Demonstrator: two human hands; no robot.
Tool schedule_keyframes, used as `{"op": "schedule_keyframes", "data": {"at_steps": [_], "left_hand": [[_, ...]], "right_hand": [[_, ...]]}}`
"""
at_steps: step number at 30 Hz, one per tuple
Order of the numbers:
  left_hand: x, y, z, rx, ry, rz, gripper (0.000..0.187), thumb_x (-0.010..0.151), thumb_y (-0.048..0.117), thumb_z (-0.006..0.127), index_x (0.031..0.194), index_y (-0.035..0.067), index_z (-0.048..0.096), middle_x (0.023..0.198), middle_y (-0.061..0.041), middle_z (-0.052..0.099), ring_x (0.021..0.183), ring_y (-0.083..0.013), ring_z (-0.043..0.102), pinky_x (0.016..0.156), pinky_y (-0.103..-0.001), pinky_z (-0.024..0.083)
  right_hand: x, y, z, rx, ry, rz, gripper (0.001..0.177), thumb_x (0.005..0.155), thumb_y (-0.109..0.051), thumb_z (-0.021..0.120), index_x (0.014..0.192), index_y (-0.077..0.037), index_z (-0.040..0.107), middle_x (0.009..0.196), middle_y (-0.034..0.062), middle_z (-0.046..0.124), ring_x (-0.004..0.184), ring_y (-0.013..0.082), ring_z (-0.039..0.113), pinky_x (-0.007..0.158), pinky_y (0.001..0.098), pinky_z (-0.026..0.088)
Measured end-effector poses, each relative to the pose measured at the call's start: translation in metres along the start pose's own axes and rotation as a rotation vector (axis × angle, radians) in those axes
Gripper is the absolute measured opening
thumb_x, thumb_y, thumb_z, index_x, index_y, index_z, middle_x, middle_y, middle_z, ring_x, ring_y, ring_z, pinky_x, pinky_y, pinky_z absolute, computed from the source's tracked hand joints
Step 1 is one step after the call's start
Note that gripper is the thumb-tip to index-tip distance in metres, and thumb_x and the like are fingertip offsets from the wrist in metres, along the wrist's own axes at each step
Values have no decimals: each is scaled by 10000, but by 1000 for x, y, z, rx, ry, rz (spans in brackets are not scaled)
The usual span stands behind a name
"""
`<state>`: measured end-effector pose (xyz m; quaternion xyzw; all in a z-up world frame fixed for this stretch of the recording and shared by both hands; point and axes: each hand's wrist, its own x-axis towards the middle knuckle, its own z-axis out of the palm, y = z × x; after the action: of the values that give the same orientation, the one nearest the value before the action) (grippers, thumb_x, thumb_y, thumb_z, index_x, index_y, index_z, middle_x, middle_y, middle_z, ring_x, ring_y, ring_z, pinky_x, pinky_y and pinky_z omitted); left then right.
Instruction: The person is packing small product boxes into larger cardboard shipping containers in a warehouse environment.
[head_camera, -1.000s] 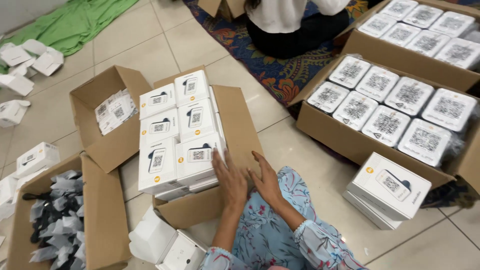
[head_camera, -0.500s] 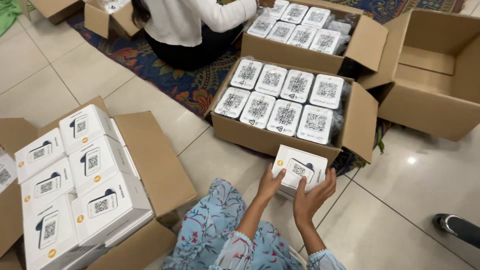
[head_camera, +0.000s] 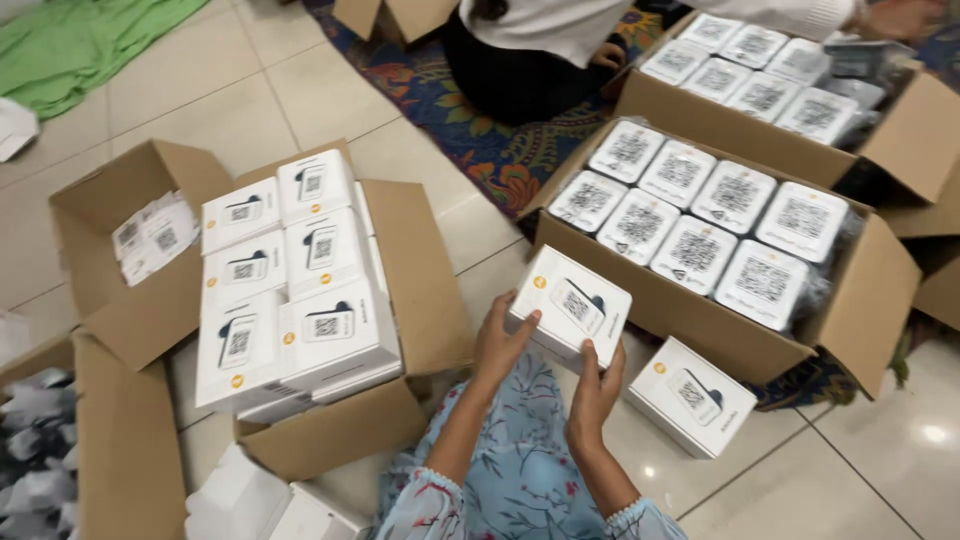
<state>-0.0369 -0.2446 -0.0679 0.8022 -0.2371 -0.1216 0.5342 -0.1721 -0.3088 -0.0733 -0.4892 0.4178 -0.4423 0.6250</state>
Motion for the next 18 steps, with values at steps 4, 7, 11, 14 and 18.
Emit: {"op": "schedule_keyframes", "data": {"at_steps": [4, 7, 11, 14, 18], "left_hand": [[16, -4, -117, 40, 213, -98, 598, 883, 480, 719, 1326, 89, 628, 1221, -163, 742, 1152, -288, 715, 965, -379, 542], [19, -8, -200, -81, 312, -37, 592, 935, 461, 698, 1358, 53, 636, 1202, -134, 743, 1097, -227, 686, 952, -346, 518], [33, -6, -295, -251, 462, -214, 611, 948, 435, 671, 1431, 69, 592, 1212, -146, 678, 1045, -217, 595, 923, -363, 460], [63, -27, -359, -286, 540, -138, 604, 953, 412, 655, 1433, 58, 560, 1333, -107, 654, 1222, -197, 588, 1050, -329, 430], [119, -61, -431, -259, 591, -210, 572, 972, 388, 617, 1441, 65, 565, 1371, -112, 642, 1262, -207, 575, 1051, -369, 431]], "right_hand": [[-29, -44, 96, 78, -270, -69, 570, 994, -262, 610, 1506, -62, 461, 1498, 103, 528, 1361, 219, 503, 1119, 330, 376], [-50, -65, 166, -9, -459, -121, 551, 992, -305, 588, 1485, -78, 488, 1497, 150, 554, 1382, 252, 515, 1131, 343, 374], [-64, -67, 264, -90, -720, -187, 549, 1036, -366, 461, 1517, -102, 442, 1516, 179, 542, 1392, 296, 523, 1137, 367, 377], [-64, -58, 336, -89, -936, -217, 567, 1053, -386, 409, 1543, -102, 402, 1540, 198, 512, 1418, 323, 501, 1157, 388, 364], [-56, -44, 428, -132, -1166, -222, 616, 1044, -413, 384, 1580, -108, 363, 1566, 212, 480, 1465, 342, 450, 1187, 406, 336]]}}
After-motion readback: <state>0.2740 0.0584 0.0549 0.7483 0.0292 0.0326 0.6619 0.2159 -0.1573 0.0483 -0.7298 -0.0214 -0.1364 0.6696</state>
